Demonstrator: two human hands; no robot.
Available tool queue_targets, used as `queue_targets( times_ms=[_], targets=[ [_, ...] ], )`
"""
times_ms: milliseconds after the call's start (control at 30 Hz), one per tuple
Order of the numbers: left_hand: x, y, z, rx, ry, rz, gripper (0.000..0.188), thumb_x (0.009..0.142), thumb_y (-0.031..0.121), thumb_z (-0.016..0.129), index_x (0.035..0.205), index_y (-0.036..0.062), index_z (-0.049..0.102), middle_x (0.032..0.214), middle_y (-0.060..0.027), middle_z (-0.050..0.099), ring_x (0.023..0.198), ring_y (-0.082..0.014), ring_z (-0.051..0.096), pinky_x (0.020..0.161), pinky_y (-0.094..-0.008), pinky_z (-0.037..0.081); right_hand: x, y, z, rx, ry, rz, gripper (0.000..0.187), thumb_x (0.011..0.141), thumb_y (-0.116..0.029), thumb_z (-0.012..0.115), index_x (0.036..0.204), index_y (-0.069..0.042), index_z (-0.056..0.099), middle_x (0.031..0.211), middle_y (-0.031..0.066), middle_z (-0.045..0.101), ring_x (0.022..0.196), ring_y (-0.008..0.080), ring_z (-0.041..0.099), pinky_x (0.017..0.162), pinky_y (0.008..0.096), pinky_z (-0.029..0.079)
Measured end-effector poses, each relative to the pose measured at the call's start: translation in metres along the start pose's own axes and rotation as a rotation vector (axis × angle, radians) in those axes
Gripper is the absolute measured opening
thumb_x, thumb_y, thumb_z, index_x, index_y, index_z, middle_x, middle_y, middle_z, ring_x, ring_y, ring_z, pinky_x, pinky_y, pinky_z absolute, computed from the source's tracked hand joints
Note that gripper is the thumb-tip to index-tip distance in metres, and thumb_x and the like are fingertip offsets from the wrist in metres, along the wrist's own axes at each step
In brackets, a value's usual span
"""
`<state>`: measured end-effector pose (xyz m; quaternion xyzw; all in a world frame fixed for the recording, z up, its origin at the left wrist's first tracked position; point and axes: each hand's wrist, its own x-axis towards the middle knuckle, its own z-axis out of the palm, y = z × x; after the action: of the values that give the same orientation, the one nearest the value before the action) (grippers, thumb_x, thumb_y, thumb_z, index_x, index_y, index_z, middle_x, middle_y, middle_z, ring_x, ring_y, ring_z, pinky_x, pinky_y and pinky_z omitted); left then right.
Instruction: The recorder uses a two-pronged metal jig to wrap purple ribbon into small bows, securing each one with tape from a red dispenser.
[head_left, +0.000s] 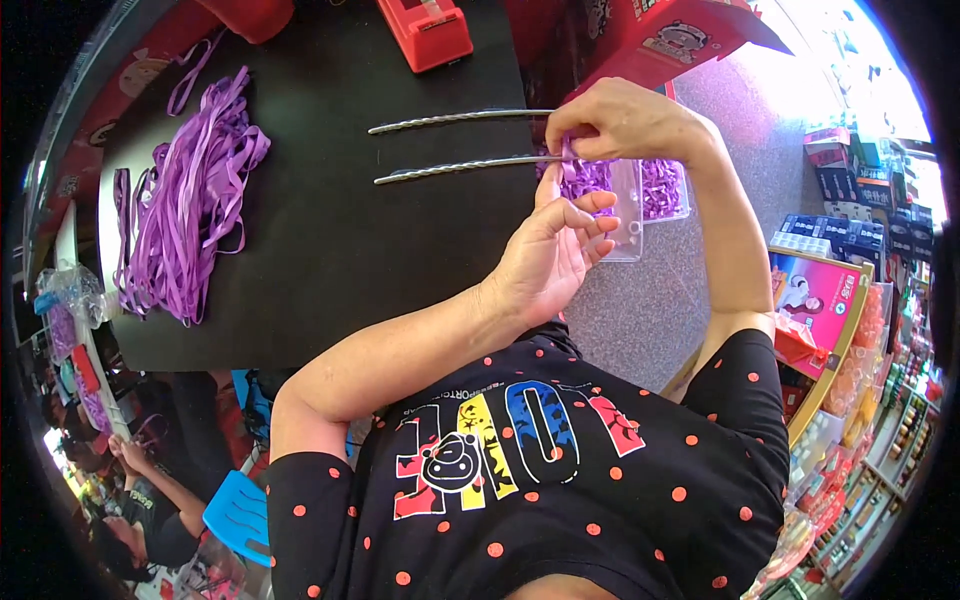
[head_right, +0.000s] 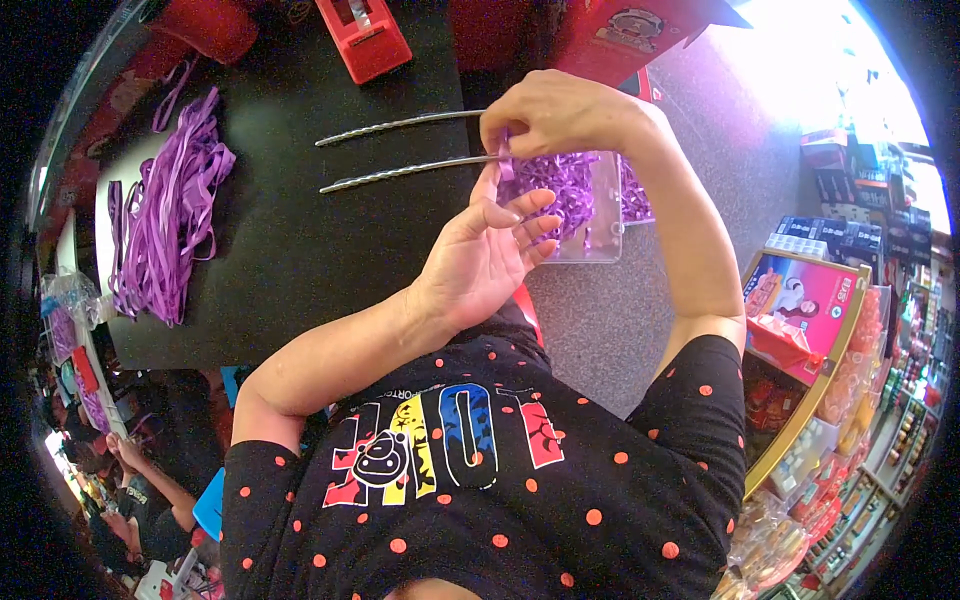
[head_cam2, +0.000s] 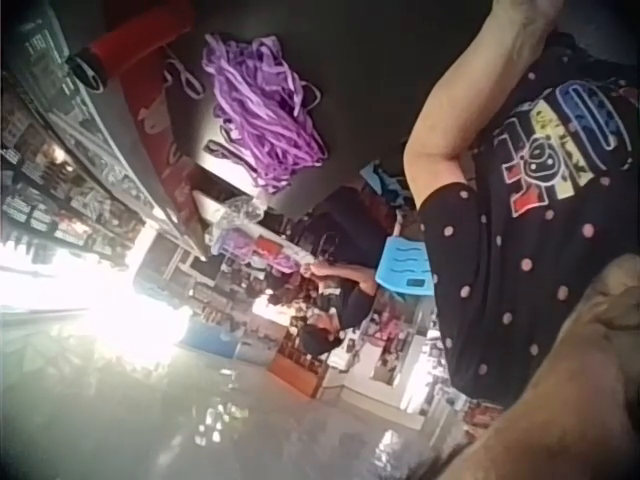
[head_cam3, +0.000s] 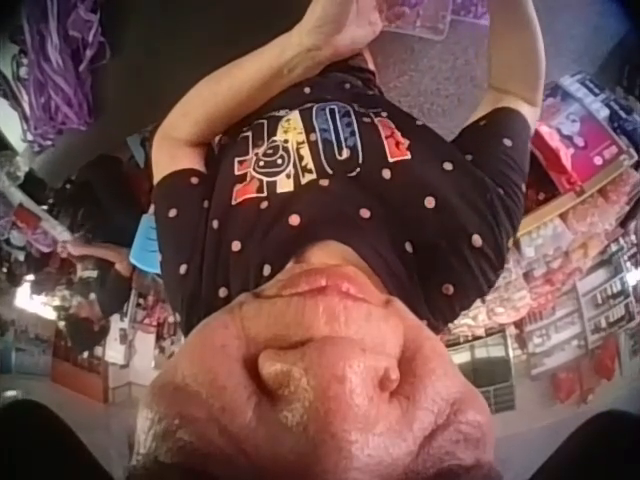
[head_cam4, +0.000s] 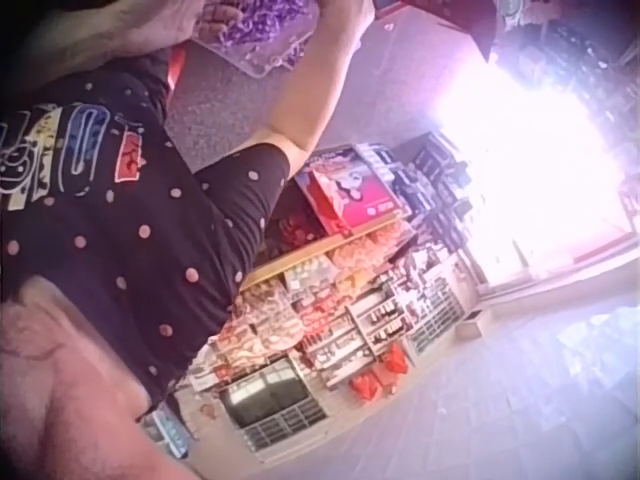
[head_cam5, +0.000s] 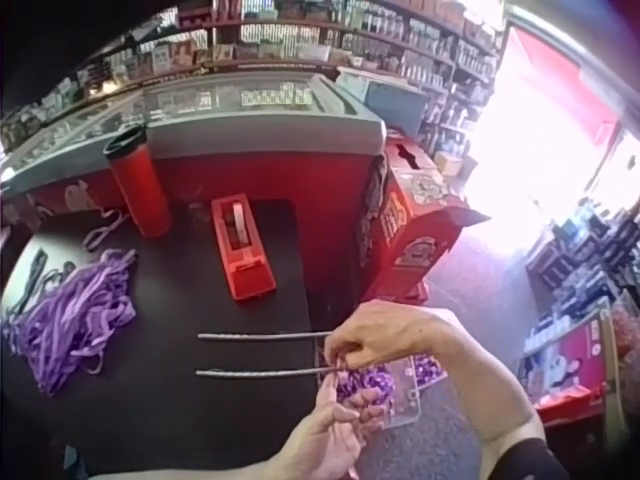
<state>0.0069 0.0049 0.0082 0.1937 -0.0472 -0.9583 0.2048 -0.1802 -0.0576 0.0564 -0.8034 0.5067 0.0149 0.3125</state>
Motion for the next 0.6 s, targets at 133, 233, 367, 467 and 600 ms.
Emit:
queue_targets(
  times_ms=[133,233,367,467,600],
  targets=[
    [-0.001,0.0,-0.004,-0.023,0.029,0.01,0.07,0.078,0.006,0.051,0.139,0.0259,0.024,0.113,-0.0093,0.051,0.101,-0.0233,0.053,0.089,-0.0386,0.043,-0.01,0.021,0.012,0.214,0.177,-0.283,0.023,0.077,-0.011,0.062,0.099,-0.007,0.067,0.085,0.011,0.064,0.077,0.0269,0.061,0.067,0.0358,0.046],
    [0.0,0.0,-0.005,-0.047,0.03,0.0,0.067,0.078,0.006,0.052,0.137,0.0255,0.026,0.114,-0.0097,0.051,0.101,-0.0235,0.053,0.089,-0.0385,0.043,-0.025,0.023,0.012,0.221,0.18,-0.217,0.019,0.08,-0.008,0.062,0.098,-0.006,0.068,0.081,0.0095,0.06,0.077,0.0242,0.059,0.068,0.034,0.046],
    [0.001,-0.002,-0.007,-0.089,0.014,-0.013,0.064,0.078,0.006,0.052,0.134,0.0253,0.029,0.113,-0.0103,0.052,0.101,-0.0241,0.053,0.089,-0.0385,0.043,-0.036,0.032,0.02,0.286,0.351,-0.103,0.017,0.079,-0.003,0.062,0.095,-0.004,0.068,0.079,0.0064,0.058,0.076,0.0179,0.057,0.066,0.0293,0.044],
    [0.003,-0.001,-0.007,-0.064,0.002,0.003,0.063,0.079,0.006,0.051,0.134,0.0268,0.03,0.112,-0.0097,0.053,0.101,-0.0244,0.053,0.089,-0.0393,0.042,-0.028,0.014,0.018,0.362,0.481,-0.041,0.019,0.073,-0.001,0.064,0.092,-0.003,0.069,0.084,0.0057,0.059,0.083,0.0182,0.055,0.07,0.0291,0.043],
    [0.001,0.002,-0.003,-0.065,-0.053,0.03,0.061,0.08,0.008,0.051,0.134,0.0279,0.031,0.111,-0.0094,0.054,0.102,-0.0244,0.054,0.09,-0.0399,0.042,-0.018,0.005,0.018,0.0,0.412,-0.293,0.02,0.069,-0.001,0.06,0.087,-0.004,0.069,0.103,0.007,0.057,0.103,0.0246,0.05,0.092,0.0357,0.039]
  ],
)
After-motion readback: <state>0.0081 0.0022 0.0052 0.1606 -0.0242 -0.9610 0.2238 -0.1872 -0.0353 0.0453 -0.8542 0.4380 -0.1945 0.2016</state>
